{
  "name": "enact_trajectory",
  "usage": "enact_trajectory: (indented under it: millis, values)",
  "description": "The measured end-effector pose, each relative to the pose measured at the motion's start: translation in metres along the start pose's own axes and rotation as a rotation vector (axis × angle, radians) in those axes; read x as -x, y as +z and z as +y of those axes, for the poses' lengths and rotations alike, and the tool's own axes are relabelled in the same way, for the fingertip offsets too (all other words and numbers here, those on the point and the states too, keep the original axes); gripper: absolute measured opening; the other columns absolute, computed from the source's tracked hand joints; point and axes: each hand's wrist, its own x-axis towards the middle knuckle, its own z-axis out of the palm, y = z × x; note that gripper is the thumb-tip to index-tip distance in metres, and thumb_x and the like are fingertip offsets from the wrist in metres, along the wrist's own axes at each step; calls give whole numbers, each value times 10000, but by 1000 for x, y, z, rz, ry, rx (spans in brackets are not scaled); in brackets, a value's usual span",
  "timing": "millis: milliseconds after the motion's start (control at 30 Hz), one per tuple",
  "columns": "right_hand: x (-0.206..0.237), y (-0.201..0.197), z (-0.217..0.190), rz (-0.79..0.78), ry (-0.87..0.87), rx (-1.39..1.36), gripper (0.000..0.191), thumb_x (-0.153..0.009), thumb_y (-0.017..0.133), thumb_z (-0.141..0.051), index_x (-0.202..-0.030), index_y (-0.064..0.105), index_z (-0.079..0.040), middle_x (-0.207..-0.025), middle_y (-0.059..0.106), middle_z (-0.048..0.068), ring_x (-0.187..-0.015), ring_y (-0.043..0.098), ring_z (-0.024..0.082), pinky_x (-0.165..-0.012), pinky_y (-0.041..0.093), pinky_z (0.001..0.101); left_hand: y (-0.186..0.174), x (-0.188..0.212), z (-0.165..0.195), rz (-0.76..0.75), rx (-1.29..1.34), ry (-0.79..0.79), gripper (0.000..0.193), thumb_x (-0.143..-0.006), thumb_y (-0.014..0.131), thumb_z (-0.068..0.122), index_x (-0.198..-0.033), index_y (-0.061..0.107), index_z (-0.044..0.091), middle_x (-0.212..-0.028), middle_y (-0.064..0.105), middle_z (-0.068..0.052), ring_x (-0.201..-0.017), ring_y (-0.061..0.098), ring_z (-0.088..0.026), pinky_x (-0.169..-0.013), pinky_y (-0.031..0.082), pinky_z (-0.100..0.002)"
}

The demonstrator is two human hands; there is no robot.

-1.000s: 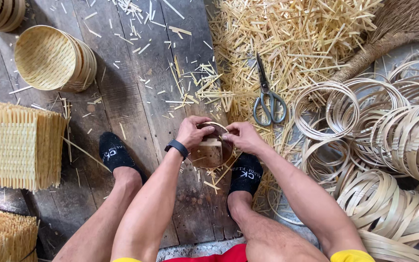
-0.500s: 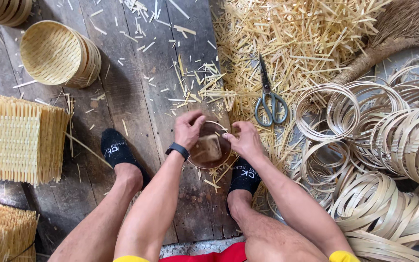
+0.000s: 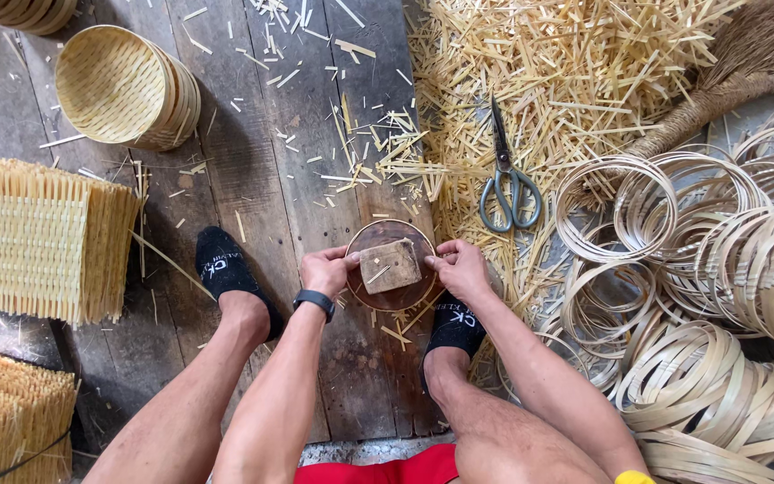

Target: The person repeatedly forms small round bamboo baskets by placing a circular bamboo frame over a square woven mat, pressing it into shape with a wooden block, and trimming the excess mat with shears. Finished baskets are stacked nearby.

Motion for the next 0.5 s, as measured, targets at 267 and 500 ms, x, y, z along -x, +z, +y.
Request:
enact_trajectory:
  millis: [267, 500]
  values:
    - [19, -7, -2, -226, 102, -711, 367, -840, 756, -69, -1178, 621, -20, -938, 758, 65, -751, 724, 128, -600, 621, 269, -1, 11, -5, -155, 451, -65, 364, -928, 715, 135, -1265, 681, 2, -1119, 768, -109, -919, 722, -157, -806, 599, -318]
    - [12, -5, 8, -158, 103, -464, 203, -851, 796, -53, -940, 675, 84, -882, 726, 132, -668, 727, 205, -564, 646, 325, 33, 48, -69, -281, 710, -243, 234, -956, 639, 60, -1187, 669, 41, -1052, 737, -67, -886, 704, -179, -737, 621, -370]
